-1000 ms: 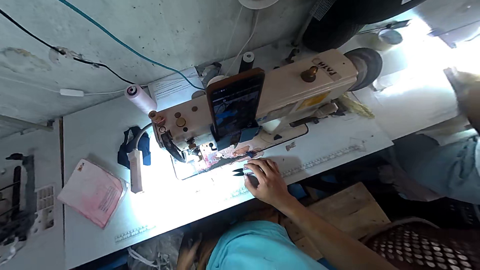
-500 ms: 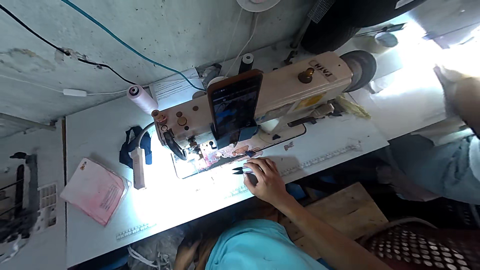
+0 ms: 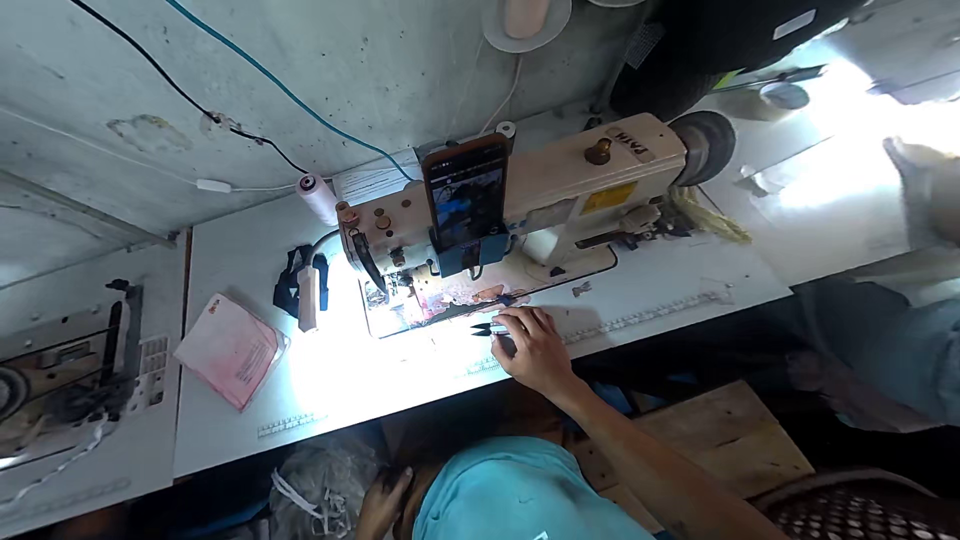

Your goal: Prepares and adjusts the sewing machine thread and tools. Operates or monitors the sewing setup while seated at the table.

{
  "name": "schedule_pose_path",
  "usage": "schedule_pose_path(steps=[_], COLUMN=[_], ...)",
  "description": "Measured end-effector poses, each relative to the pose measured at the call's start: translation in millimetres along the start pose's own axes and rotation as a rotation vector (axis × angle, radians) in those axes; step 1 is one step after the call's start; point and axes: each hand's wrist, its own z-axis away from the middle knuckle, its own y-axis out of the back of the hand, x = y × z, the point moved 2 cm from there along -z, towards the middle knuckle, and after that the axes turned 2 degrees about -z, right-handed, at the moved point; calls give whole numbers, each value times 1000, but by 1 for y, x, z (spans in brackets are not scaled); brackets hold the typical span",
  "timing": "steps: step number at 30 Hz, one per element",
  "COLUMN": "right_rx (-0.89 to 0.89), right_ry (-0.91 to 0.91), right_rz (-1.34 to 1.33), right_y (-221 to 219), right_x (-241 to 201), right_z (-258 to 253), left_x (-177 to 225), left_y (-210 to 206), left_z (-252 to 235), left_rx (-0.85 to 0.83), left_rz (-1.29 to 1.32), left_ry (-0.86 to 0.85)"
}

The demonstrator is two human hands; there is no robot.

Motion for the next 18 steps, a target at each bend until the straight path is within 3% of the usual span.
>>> schedule_pose_path(steps=[8,18], right_rx=[10,-20], right_ry=[-13,-28], right_rz=[-20,5], right_y=[0,3], right_x=[1,1], right_z=[-1,-1], left_x=[3,31], left_y=[-15,8], left_z=[0,-27], left_rx=[111,-134], left_rz=[95,31], left_ry=[20,13])
